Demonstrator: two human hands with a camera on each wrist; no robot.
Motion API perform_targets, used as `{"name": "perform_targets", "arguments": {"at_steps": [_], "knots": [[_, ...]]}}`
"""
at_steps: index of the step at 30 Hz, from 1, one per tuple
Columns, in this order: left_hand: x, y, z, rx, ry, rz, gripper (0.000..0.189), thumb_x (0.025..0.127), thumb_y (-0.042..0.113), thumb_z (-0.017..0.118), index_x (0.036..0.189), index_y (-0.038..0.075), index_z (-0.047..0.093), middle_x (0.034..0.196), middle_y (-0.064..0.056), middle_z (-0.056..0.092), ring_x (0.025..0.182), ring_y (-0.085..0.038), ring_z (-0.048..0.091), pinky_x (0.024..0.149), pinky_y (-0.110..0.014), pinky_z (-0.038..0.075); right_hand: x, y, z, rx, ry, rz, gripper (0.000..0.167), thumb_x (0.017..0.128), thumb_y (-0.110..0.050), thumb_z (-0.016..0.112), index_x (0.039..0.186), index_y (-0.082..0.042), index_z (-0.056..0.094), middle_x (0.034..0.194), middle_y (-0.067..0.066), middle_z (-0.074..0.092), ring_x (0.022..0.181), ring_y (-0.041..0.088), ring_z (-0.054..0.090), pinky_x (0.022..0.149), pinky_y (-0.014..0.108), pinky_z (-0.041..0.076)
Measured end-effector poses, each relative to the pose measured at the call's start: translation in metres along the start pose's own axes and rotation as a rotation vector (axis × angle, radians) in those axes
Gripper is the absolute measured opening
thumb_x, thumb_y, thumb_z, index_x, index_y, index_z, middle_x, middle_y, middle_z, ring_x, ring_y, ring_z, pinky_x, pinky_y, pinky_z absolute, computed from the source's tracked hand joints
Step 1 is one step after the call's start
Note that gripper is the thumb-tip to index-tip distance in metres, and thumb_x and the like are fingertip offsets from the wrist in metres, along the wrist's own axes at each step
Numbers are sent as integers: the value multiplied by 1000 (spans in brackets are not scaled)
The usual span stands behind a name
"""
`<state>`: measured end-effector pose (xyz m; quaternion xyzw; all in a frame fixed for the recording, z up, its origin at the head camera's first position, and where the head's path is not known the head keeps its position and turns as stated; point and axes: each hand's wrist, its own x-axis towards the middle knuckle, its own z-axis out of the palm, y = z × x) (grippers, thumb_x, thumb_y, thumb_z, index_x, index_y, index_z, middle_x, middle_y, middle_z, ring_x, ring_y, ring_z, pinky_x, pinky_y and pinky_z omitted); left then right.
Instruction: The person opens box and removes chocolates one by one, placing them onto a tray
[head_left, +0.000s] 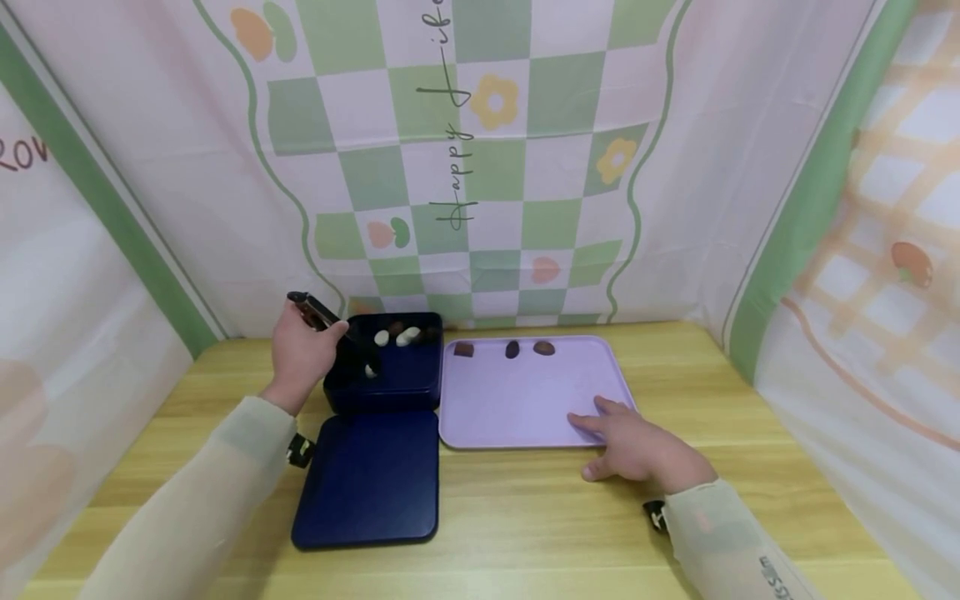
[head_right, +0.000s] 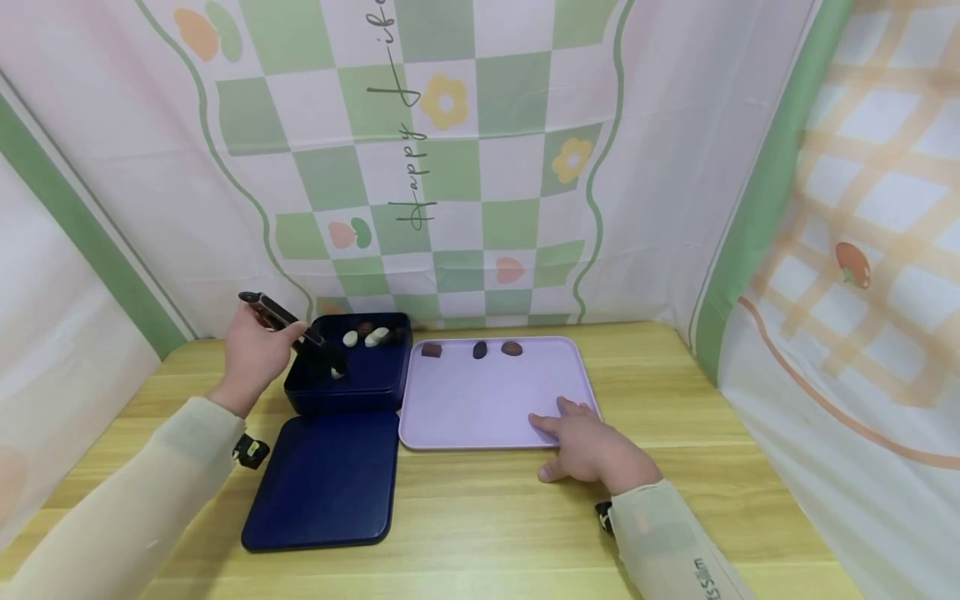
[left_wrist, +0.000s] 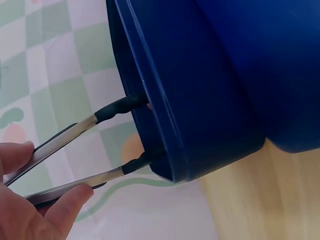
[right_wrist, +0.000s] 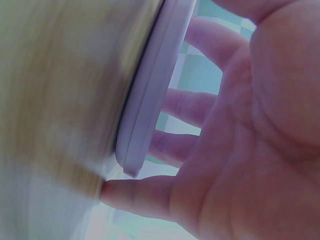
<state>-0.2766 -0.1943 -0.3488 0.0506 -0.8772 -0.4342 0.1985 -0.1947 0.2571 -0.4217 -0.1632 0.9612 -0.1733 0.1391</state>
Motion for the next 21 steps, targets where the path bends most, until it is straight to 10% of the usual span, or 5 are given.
{"name": "perform_targets", "arguments": {"at_steps": [8, 16, 21], "knots": [[-1, -15, -2, -136, 90, -132, 51, 90, 29, 75, 125, 5, 46, 107, -11, 58, 89, -28, 56, 75, -38, 48, 0, 0, 0, -17, 3, -6, 82, 76, -41, 84, 146, -14, 53, 153, 37, 21, 138, 57, 20, 107, 67, 23], [3, -32, -7, -691, 202, -401, 52, 86, 9, 78, 124, 12, 43, 111, -8, 56, 82, -20, 66, 64, -30, 57, 0, 0, 0, -18, 4, -8, 82, 76, -41, 84, 146, -13, 52, 153, 37, 21, 138, 57, 19, 107, 67, 23], [2, -30, -6, -881, 220, -485, 47, 85, 5, 80, 118, 13, 47, 107, -11, 57, 63, -22, 66, 61, -35, 59, 0, 0, 2, -15, 8, -7, 81, 77, -39, 84, 147, -13, 52, 153, 37, 20, 138, 58, 19, 107, 68, 22]]}}
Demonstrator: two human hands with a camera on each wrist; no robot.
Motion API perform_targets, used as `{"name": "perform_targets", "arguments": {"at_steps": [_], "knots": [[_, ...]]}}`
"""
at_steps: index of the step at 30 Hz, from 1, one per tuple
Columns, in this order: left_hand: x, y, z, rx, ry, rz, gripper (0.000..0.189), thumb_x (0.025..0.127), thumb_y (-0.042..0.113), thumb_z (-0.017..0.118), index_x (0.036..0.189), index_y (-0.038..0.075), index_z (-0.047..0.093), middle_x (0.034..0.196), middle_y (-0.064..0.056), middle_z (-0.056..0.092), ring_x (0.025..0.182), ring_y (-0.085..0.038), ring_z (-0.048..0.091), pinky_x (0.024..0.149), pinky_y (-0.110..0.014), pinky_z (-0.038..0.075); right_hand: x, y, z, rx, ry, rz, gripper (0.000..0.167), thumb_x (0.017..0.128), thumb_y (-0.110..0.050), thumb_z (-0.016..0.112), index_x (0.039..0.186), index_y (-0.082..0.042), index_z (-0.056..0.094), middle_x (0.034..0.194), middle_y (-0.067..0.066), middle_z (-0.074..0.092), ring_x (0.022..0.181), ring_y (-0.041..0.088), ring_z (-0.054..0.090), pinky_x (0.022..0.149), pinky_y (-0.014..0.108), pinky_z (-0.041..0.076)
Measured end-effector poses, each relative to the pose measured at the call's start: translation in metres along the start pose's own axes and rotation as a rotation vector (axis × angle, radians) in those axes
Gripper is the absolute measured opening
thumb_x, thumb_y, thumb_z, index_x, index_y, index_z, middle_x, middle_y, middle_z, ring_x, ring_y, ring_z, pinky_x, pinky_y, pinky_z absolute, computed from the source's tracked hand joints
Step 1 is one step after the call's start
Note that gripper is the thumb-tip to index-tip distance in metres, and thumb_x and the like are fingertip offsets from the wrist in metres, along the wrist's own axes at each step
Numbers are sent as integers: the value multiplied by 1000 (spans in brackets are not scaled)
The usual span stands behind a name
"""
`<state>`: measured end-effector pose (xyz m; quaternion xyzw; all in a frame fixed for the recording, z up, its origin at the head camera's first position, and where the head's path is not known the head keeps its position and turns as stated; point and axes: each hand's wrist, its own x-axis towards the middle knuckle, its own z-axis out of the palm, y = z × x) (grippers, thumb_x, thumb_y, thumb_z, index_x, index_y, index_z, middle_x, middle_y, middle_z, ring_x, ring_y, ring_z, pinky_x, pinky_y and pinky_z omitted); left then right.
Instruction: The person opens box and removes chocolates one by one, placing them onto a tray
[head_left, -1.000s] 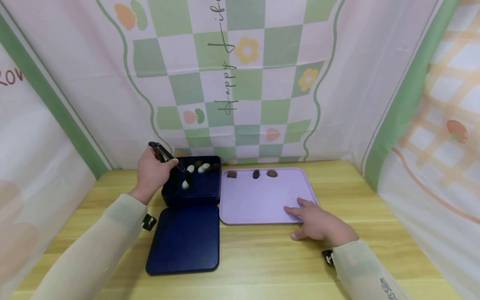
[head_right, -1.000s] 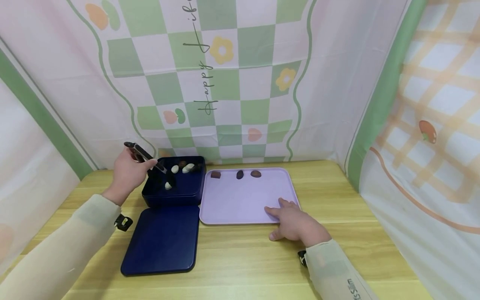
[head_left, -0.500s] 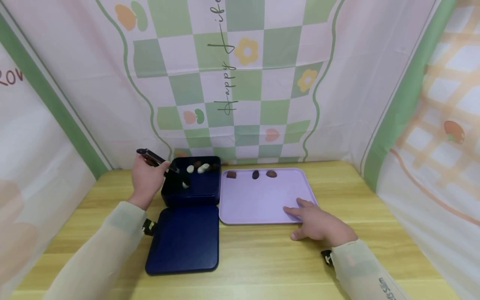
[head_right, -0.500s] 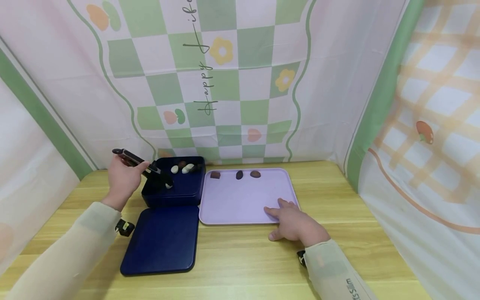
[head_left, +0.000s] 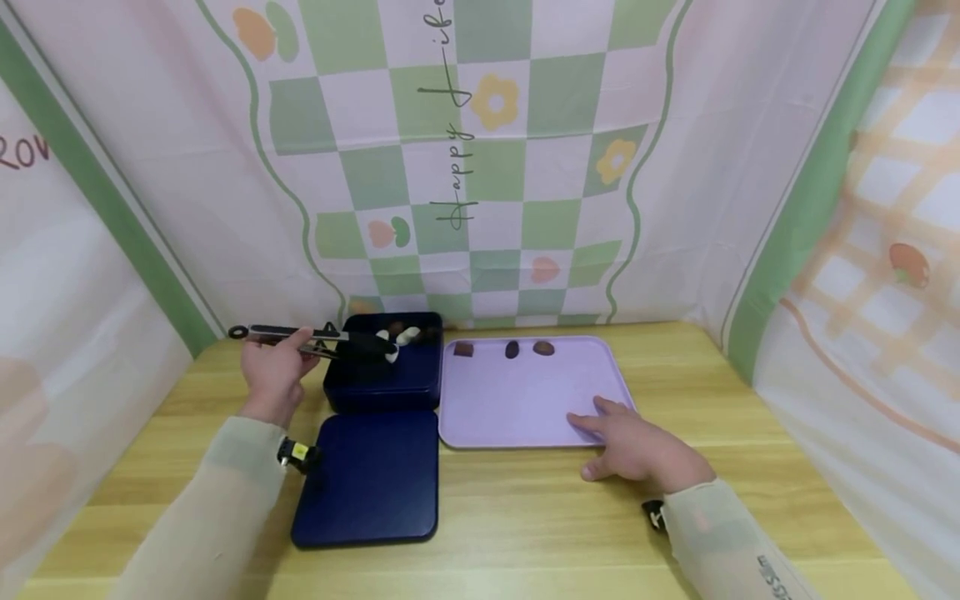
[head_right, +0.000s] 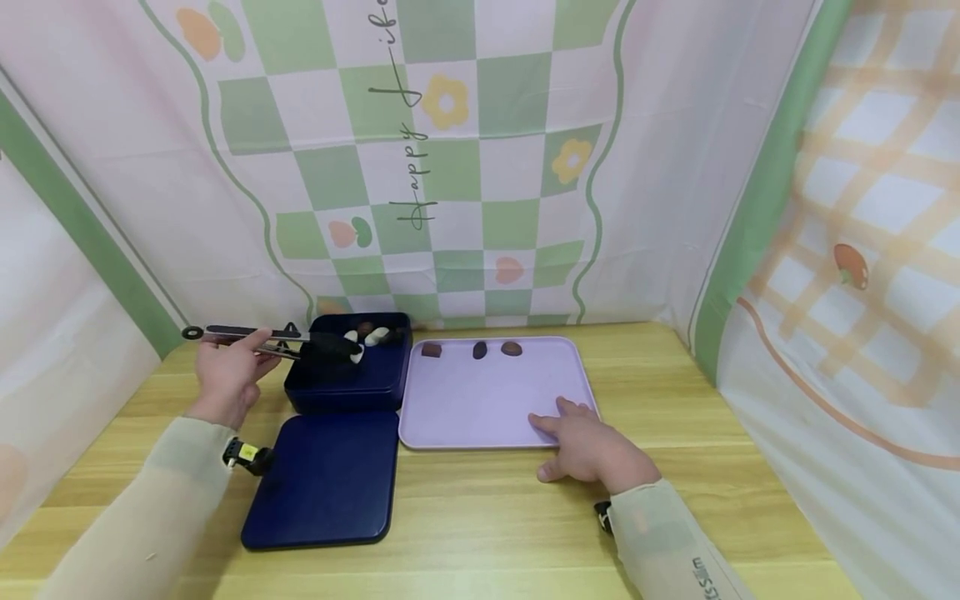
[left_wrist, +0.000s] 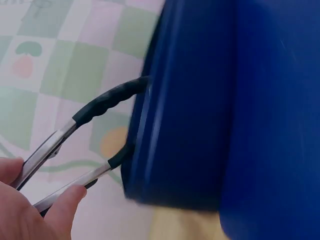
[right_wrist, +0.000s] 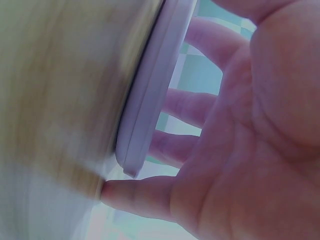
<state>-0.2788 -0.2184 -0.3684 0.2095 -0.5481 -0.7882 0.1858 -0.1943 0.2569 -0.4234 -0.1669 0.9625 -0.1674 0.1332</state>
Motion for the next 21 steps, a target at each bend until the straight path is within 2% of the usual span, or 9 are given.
{"name": "perform_targets", "arguments": {"at_steps": [2, 4, 9, 12, 15, 20, 21], "knots": [[-4, 0, 6, -42, -13, -22, 47, 83, 6, 81, 116, 13, 48, 107, -12, 58, 62, -23, 66, 64, -37, 59, -1, 1, 0, 6, 3, 1, 81, 77, -38, 85, 146, -13, 52, 153, 38, 20, 137, 59, 19, 107, 69, 21], [-10, 0, 16, -64, -25, -35, 48, 83, 8, 82, 117, 13, 48, 109, -12, 60, 71, -26, 70, 69, -37, 59, -2, 1, -1, 7, 4, -3, 81, 76, -38, 85, 146, -13, 52, 152, 38, 20, 137, 59, 19, 107, 69, 22], [-32, -2, 52, -86, -81, -24, 49, 84, 9, 82, 119, 13, 48, 108, -12, 66, 83, -27, 72, 81, -43, 56, -3, 1, -2, 11, 2, -1, 81, 76, -38, 85, 146, -13, 52, 152, 38, 21, 137, 59, 20, 107, 68, 22], [-46, -8, 75, -101, -124, 18, 46, 84, 8, 81, 118, 11, 51, 101, -13, 68, 77, -26, 72, 83, -47, 56, -3, 1, -2, 15, 7, -8, 81, 76, -38, 85, 145, -12, 53, 152, 38, 21, 137, 59, 20, 107, 68, 22], [-61, -18, 100, -115, -164, 46, 47, 84, 6, 81, 119, 7, 51, 98, -13, 68, 78, -28, 71, 80, -46, 57, -3, 2, -1, 10, 5, -5, 81, 76, -38, 85, 145, -13, 53, 152, 38, 22, 137, 58, 21, 107, 68, 22], [-87, -36, 138, -101, -218, 58, 50, 81, 2, 82, 122, 5, 53, 103, -14, 67, 92, -39, 68, 76, -42, 58, -3, 1, -2, 1, 5, -4, 80, 76, -39, 85, 145, -13, 53, 152, 38, 23, 137, 57, 22, 107, 68, 23], [-93, -39, 144, -68, -225, 62, 49, 81, 3, 83, 121, 6, 54, 104, -12, 66, 94, -37, 67, 76, -41, 58, -3, 0, -2, 3, 5, -3, 80, 76, -38, 85, 145, -13, 53, 152, 37, 23, 137, 57, 22, 107, 67, 23]]}}
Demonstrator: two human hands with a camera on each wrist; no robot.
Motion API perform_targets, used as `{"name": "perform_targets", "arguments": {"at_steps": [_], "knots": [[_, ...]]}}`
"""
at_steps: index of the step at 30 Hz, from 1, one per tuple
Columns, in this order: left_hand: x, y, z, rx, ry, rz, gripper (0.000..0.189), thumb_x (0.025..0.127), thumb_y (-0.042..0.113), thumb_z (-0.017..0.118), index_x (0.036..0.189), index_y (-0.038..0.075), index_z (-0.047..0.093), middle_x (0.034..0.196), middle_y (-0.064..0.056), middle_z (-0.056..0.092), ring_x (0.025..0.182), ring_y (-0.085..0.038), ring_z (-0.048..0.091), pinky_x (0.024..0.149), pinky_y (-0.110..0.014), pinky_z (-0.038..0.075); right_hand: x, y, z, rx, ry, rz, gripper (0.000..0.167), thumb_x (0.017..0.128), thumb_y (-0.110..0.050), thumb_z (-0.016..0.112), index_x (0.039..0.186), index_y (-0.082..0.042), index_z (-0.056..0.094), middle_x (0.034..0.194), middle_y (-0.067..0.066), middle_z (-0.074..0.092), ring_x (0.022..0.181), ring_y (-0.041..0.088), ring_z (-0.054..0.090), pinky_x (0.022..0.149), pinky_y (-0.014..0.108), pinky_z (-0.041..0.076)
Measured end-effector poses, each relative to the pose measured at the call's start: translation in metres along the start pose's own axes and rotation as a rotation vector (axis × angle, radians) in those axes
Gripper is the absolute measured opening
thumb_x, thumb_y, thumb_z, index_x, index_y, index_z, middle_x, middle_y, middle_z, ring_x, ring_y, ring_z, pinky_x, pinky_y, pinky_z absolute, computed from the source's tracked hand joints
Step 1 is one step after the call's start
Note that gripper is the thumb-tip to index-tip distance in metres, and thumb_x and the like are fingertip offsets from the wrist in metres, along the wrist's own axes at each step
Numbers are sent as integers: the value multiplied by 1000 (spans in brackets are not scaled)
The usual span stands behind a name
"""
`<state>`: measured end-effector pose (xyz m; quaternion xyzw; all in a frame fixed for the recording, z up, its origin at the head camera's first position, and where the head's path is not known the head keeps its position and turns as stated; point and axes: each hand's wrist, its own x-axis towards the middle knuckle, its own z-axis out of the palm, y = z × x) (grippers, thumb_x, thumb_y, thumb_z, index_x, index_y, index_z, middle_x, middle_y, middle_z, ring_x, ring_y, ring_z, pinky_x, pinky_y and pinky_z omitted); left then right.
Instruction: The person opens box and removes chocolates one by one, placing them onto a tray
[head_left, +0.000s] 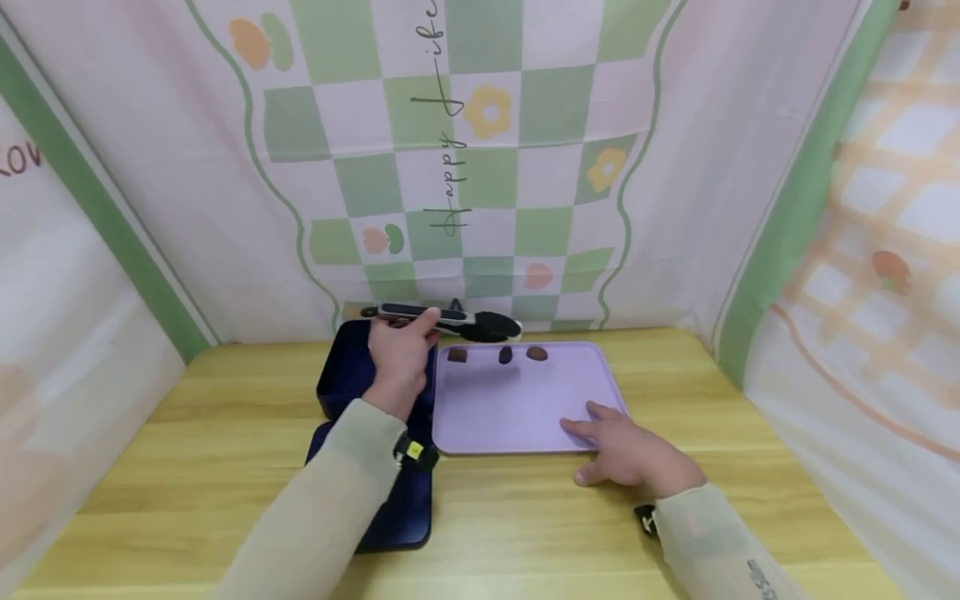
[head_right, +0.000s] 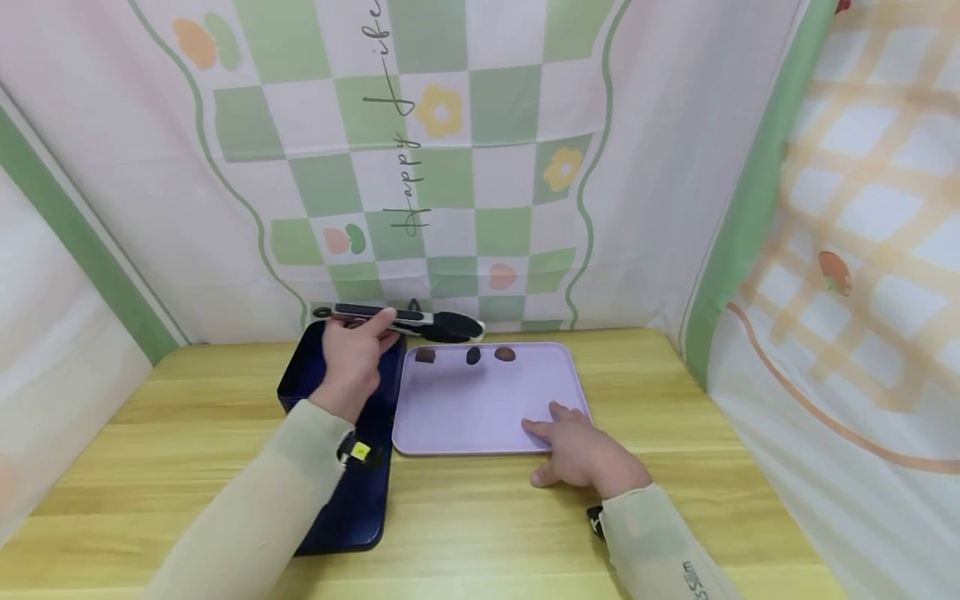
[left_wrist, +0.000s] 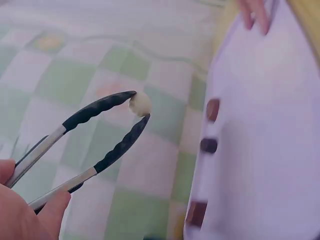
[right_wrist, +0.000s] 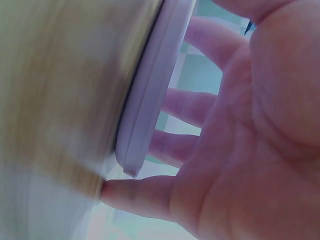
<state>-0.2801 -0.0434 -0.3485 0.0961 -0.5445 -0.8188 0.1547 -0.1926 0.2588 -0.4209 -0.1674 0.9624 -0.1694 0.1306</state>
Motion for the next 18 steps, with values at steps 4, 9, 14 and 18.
{"name": "perform_targets", "arguments": {"at_steps": [4, 9, 14, 18], "knots": [[-13, -14, 24, 188, -36, 38, 39, 81, 14, 85, 110, 7, 61, 96, -10, 67, 83, -29, 66, 69, -38, 56, 1, -2, 0, 7, -7, 17, 79, 78, -37, 84, 146, -14, 52, 154, 35, 22, 139, 56, 20, 108, 67, 21], [-22, -35, 53, 379, -80, 117, 34, 79, 19, 87, 98, 8, 62, 85, -5, 66, 73, -18, 62, 66, -34, 53, 1, -2, 0, 16, -8, 27, 82, 76, -39, 84, 147, -15, 51, 155, 34, 21, 140, 54, 19, 108, 68, 20], [-30, -54, 78, 431, -158, 127, 28, 79, 18, 87, 91, 12, 62, 80, -1, 65, 70, -17, 62, 63, -34, 54, 2, 0, -1, 12, -9, 24, 81, 76, -40, 84, 147, -16, 52, 155, 33, 22, 140, 54, 20, 108, 68, 21], [-36, -65, 93, 525, -232, 184, 30, 80, 17, 86, 92, 14, 60, 78, 2, 62, 71, -13, 62, 61, -30, 54, 3, 0, -2, 6, -8, 9, 80, 77, -40, 84, 146, -15, 52, 154, 35, 23, 139, 54, 22, 108, 67, 22]]}}
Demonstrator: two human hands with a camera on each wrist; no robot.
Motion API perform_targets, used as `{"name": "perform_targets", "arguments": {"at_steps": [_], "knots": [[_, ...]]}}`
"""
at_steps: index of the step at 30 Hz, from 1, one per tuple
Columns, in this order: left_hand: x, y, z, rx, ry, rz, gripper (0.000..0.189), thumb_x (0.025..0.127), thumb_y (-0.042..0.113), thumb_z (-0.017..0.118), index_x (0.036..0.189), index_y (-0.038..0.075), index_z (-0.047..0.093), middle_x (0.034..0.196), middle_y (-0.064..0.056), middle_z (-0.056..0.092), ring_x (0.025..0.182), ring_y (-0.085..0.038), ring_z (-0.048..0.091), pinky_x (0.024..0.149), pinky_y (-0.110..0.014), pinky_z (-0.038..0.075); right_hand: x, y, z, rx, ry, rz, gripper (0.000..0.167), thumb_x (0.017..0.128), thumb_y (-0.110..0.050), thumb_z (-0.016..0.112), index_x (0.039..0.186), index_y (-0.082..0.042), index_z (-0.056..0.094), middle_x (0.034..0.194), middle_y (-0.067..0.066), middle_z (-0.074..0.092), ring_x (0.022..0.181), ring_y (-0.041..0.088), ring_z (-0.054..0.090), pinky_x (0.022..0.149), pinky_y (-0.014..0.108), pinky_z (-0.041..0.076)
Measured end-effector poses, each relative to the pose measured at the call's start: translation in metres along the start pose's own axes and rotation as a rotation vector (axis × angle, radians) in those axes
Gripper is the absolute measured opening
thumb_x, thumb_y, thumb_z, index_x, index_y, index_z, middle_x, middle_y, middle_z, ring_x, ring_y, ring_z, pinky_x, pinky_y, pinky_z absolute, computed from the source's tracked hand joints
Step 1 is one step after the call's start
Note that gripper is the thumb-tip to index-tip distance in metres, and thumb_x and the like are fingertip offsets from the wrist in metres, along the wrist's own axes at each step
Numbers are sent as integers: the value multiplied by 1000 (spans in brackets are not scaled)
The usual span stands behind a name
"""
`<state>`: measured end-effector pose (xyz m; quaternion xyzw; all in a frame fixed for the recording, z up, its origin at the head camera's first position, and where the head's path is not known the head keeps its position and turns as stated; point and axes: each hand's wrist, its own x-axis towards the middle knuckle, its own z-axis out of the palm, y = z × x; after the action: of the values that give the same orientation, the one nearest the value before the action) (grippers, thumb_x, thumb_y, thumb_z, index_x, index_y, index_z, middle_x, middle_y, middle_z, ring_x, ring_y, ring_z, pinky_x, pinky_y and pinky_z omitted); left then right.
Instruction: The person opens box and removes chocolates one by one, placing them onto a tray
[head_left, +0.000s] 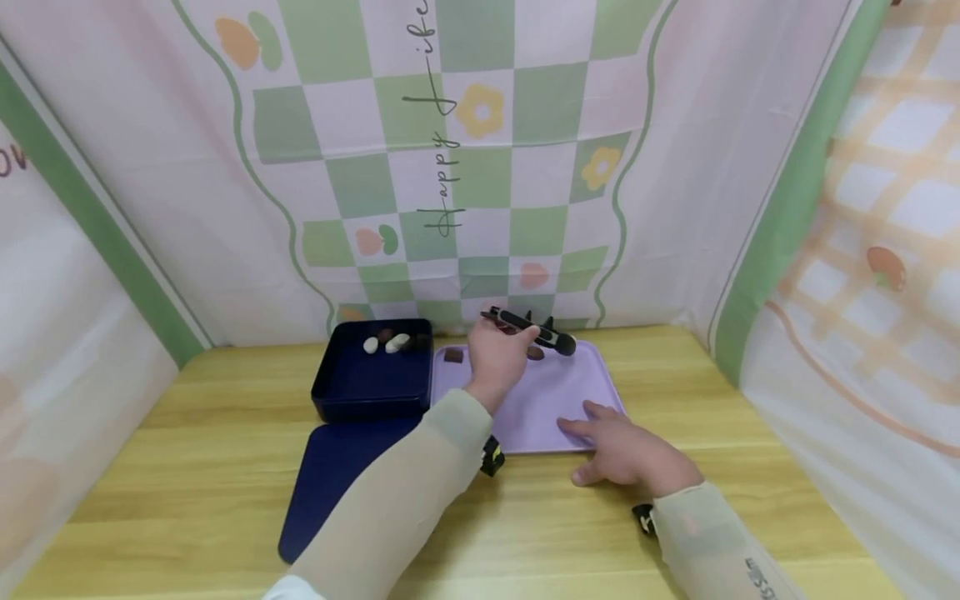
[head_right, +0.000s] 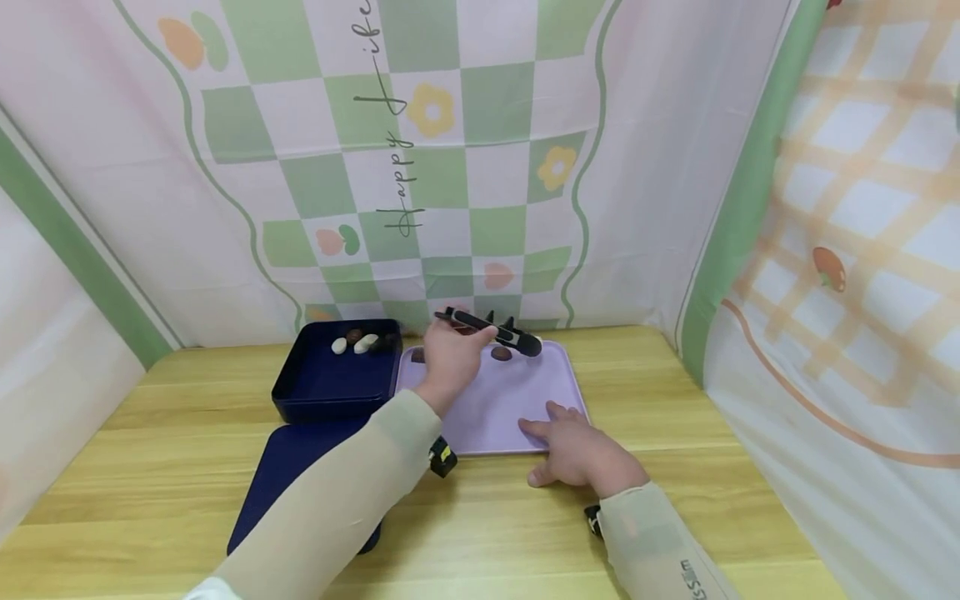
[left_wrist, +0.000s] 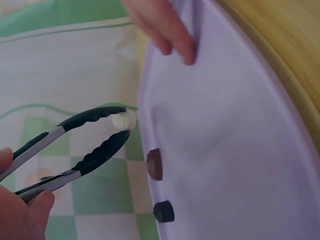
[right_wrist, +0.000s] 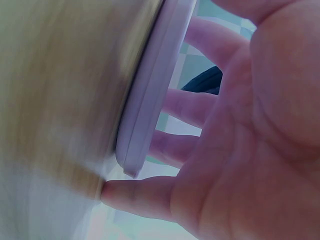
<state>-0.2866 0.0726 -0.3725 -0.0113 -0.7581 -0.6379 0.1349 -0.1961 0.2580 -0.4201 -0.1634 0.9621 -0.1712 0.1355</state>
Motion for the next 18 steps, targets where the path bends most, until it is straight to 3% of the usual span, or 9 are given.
{"name": "perform_targets", "arguments": {"at_steps": [5, 11, 18], "knots": [[-2, -4, 18, 72, -33, 84, 33, 81, 16, 86, 99, 17, 58, 77, 2, 58, 69, -12, 58, 58, -29, 52, -2, -1, -1, -5, 5, -1, 79, 77, -39, 84, 146, -15, 53, 154, 35, 23, 139, 55, 22, 108, 67, 23], [-3, -12, 31, 70, -5, 74, 37, 78, 15, 87, 103, 14, 60, 78, 1, 57, 71, -12, 53, 62, -30, 48, -3, -2, 0, -4, 2, -13, 79, 76, -39, 84, 145, -15, 53, 153, 36, 23, 138, 56, 23, 107, 67, 23], [-4, -15, 36, 70, -27, 85, 38, 81, 19, 85, 106, 16, 58, 78, 1, 56, 70, -13, 52, 60, -30, 47, -4, -3, -1, -20, 2, -16, 79, 77, -38, 84, 146, -14, 53, 152, 36, 25, 138, 54, 23, 108, 66, 25]]}}
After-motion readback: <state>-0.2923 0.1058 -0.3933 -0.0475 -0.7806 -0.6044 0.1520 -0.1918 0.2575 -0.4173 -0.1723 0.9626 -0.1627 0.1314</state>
